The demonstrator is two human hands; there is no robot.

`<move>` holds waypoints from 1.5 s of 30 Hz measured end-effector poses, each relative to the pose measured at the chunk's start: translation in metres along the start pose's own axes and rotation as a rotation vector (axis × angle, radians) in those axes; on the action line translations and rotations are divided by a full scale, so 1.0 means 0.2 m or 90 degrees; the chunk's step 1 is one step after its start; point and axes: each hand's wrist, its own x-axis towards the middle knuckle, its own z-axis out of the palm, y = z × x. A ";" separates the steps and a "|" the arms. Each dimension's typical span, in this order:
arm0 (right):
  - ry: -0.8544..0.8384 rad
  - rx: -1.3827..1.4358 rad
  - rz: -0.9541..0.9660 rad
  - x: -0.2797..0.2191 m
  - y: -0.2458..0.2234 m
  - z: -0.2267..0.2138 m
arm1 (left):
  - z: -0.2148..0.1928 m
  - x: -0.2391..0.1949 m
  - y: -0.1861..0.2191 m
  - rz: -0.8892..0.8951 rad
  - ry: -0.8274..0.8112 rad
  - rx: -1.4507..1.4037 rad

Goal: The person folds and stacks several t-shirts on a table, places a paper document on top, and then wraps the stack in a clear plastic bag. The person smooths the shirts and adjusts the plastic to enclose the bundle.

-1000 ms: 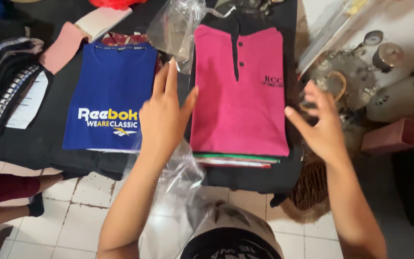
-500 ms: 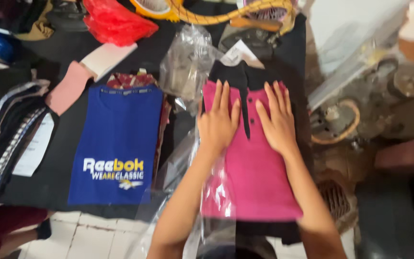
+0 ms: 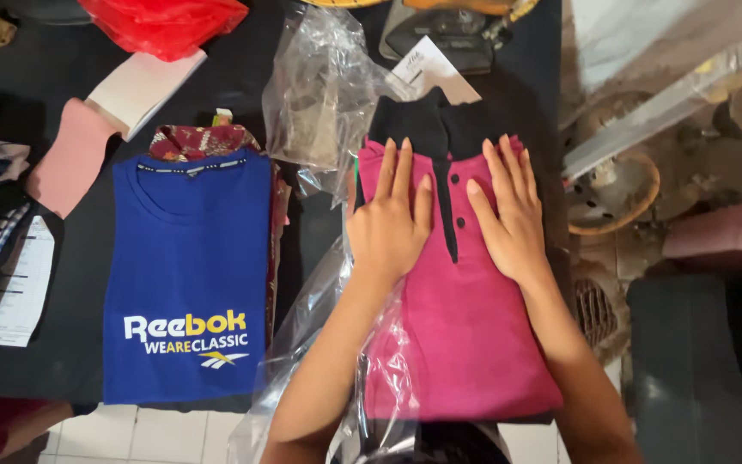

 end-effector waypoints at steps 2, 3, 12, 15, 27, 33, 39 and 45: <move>-0.007 -0.021 0.014 0.02 -0.05 -0.02 | -0.03 0.04 0.00 0.006 0.011 -0.015; -0.008 -0.032 0.019 0.04 -0.09 -0.05 | -0.05 0.07 0.00 0.005 -0.009 -0.031; -0.050 -0.265 -0.136 -0.25 -0.35 -0.18 | -0.21 -0.07 0.12 0.062 0.011 -0.037; -0.111 -0.043 -0.068 -0.27 -0.30 -0.15 | -0.20 -0.08 0.09 0.045 -0.014 -0.103; -0.114 0.351 0.089 0.69 0.24 -0.21 | 0.10 0.35 0.12 0.123 -0.099 0.012; -0.183 0.277 0.018 1.02 0.57 0.10 | 0.19 0.33 0.06 0.075 -0.213 -0.007; -0.207 -0.038 -0.164 1.22 0.63 0.32 | 0.20 0.34 0.06 0.055 -0.225 -0.022; -0.149 -0.175 -0.294 1.29 0.61 0.47 | 0.16 0.36 0.07 0.051 -0.213 -0.016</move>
